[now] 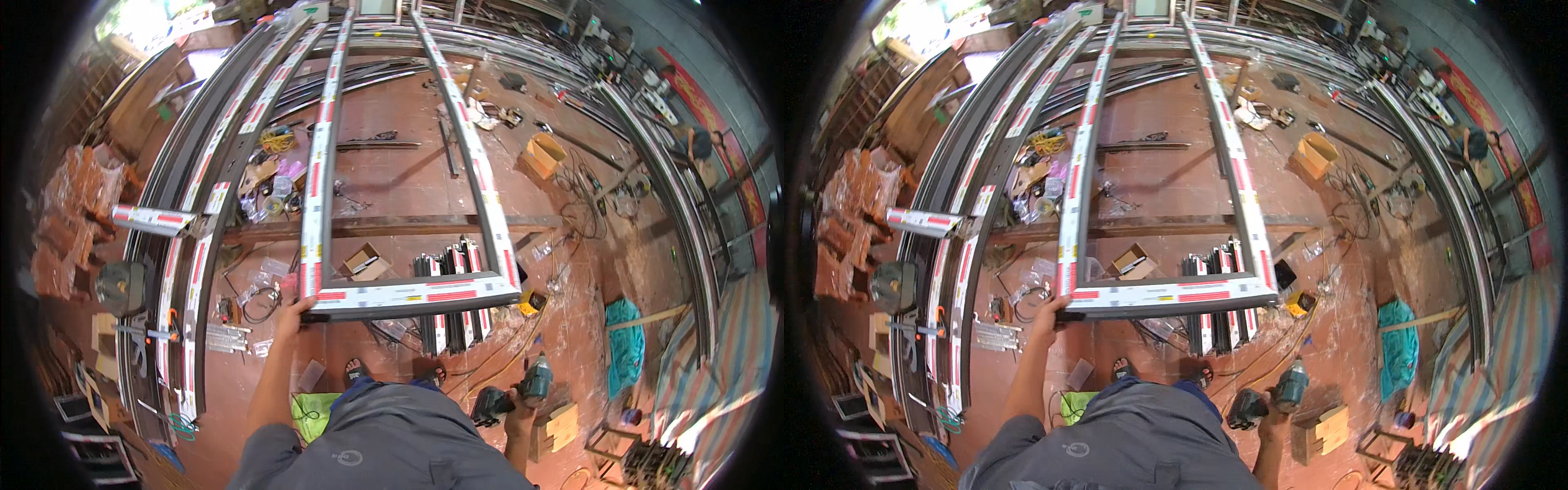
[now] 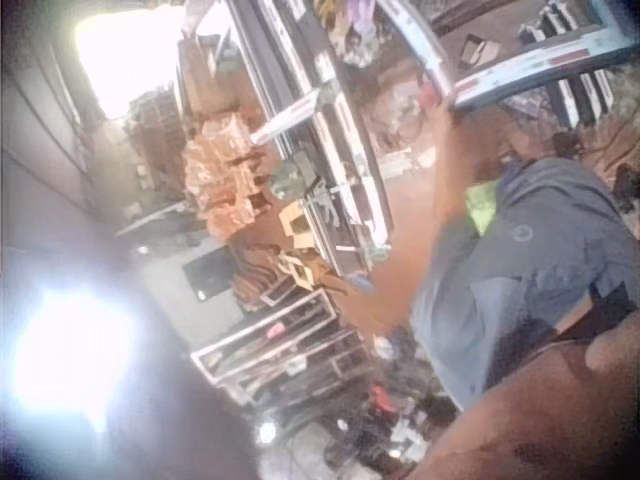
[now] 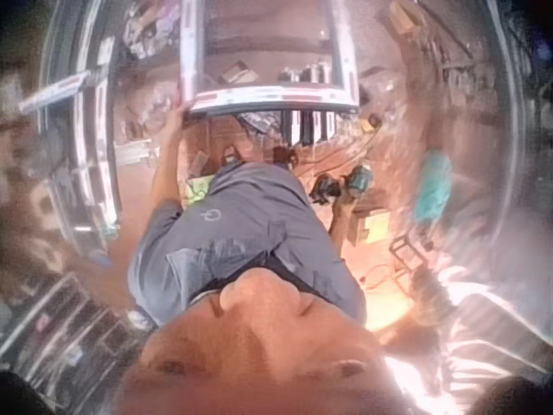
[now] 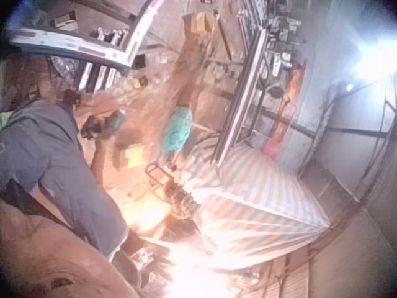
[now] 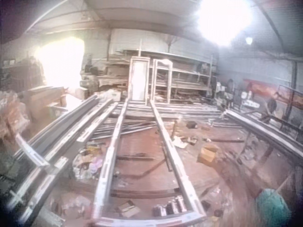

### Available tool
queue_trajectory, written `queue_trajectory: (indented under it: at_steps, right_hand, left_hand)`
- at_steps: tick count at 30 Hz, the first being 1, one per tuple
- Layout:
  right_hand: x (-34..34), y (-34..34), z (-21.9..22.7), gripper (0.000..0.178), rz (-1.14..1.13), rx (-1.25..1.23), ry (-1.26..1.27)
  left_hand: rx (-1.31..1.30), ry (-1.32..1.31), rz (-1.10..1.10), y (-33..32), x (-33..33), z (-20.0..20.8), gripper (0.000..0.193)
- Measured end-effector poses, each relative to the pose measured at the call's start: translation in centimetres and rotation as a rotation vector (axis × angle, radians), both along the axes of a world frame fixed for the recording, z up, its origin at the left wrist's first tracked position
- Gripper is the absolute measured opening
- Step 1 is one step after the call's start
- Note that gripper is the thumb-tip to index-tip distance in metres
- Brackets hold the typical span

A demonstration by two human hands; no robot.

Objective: The person assembles metal frame components by aligning and securing them with a power drill. They handle multiple frame pieces, positioning them together and drilling to fasten the joints.

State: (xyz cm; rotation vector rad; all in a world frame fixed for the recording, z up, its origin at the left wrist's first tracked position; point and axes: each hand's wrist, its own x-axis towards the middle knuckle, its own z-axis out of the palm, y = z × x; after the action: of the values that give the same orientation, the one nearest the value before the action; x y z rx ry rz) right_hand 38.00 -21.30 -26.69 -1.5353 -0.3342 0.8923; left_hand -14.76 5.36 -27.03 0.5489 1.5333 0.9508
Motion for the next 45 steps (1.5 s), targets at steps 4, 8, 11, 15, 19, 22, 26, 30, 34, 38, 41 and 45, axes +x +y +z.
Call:
queue_trajectory:
  at_steps: [4, 8, 11, 15, 19, 22, 26, 30, 34, 38, 41, 45]
  right_hand:
    - [4.6, -0.8, 0.3, 0.04, -0.047, 0.277, 0.231]
    - [10.3, -1.4, -1.7, 0.081, -0.296, 0.353, 0.616]
    - [14.2, -0.8, -1.2, 0.106, -0.335, 0.208, 0.821]
    - [20.5, -4.3, -13.9, 0.097, -0.091, 0.146, 0.931]
    - [21.2, -2.8, -26.2, 0.054, -0.329, -0.043, 0.847]
    - [22.0, -0.4, -35.2, 0.045, -0.436, -0.044, 0.731]
    - [24.0, 3.8, -41.9, 0.05, -0.609, -0.085, 0.561]
    - [28.4, 0.9, -60.1, 0.036, -0.488, -0.181, 0.389]
    - [27.8, 4.7, -67.3, 0.042, -0.376, -0.052, 0.702]
    - [33.6, 1.6, -70.4, 0.047, -0.462, -0.093, 0.511]
    - [32.0, 1.9, -71.7, 0.039, -0.546, -0.284, 0.444]
    - [29.9, 0.4, -71.8, 0.044, -0.536, -0.286, 0.418]
  left_hand:
    - [-0.028, 0.015, 0.016, 0.8, -2.7, -1.0, 0.032]
    - [-0.085, 0.064, 0.006, -0.2, -4.9, -1.9, 0.039]
    - [-0.139, 0.22, 0.165, -0.2, -2.6, -1.1, 0.044]
    - [-0.057, 0.536, 0.295, 1.1, -1.7, -2.8, 0.049]
    - [-0.121, 0.731, 0.207, 1.1, -1.3, -0.4, 0.053]
    - [-0.28, 0.928, 0.465, -0.8, -3.0, -0.1, 0.048]
    - [-0.232, 0.886, 0.174, 3.9, -3.0, -0.6, 0.051]
    - [-0.196, 1.218, 0.115, 5.2, -5.3, -3.4, 0.07]
    - [0.267, 1.497, -0.086, 4.9, -9.7, 5.4, 0.063]
    - [-0.168, 1.838, 0.172, 5.7, -1.3, -1.3, 0.071]
    - [-0.185, 1.994, 0.091, 3.7, 0.1, 1.8, 0.074]
    - [-0.027, 1.911, 0.022, 3.9, 1.4, 1.7, 0.074]
